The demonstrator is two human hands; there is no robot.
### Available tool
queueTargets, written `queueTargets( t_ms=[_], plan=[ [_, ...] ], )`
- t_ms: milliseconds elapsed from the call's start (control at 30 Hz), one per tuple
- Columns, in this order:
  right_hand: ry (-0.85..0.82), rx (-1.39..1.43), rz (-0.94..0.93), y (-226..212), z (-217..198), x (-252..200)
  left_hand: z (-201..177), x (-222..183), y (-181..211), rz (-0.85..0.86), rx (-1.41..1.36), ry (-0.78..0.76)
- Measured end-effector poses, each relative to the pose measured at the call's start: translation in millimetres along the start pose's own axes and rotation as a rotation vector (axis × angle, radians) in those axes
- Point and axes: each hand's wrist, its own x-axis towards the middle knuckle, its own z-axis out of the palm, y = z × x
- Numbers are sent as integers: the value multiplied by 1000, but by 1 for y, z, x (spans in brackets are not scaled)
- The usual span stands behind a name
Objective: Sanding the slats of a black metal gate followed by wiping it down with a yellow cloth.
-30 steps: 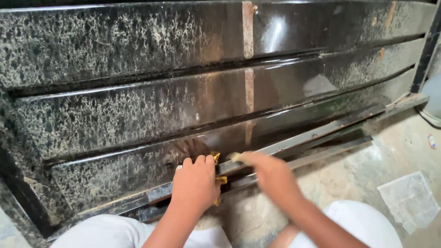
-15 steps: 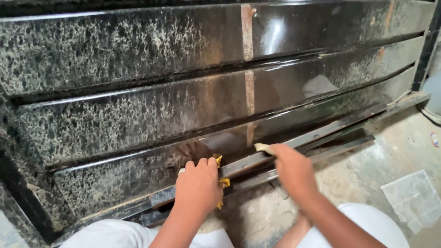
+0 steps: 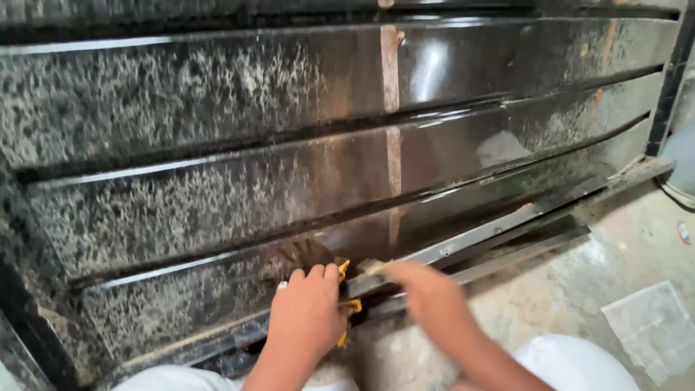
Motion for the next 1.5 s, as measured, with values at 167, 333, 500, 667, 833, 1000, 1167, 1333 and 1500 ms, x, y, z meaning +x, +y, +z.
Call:
queueTargets(
  t_ms=[167,333,500,667,833,1000,1167,1333,1500],
  plan=[
    [14,-58,203,4,-1,-3,3,-1,-3,2,36,3],
    [-43,-26,53,12,-3,-7,8,0,-1,4,65,20],
    [77,2,52,24,10,-17,9,-1,1,0,89,21],
    [71,-128,-30,45,-8,-11,1,1,5,-12,69,-40],
    [58,-305,161,25,-17,-11,3,3,6,-48,107,-85],
    [-45,-266,11,29,-4,-26,4,-3,4,-4,101,-24],
    [-51,-372,-44,23,-11,-24,4,-5,4,-16,98,-56],
    [-19,-263,-61,18,-9,-17,3,-5,1,-33,71,-64],
    [-52,-172,-279,6,-6,-15,6,-5,-2,5,70,-7]
  ],
)
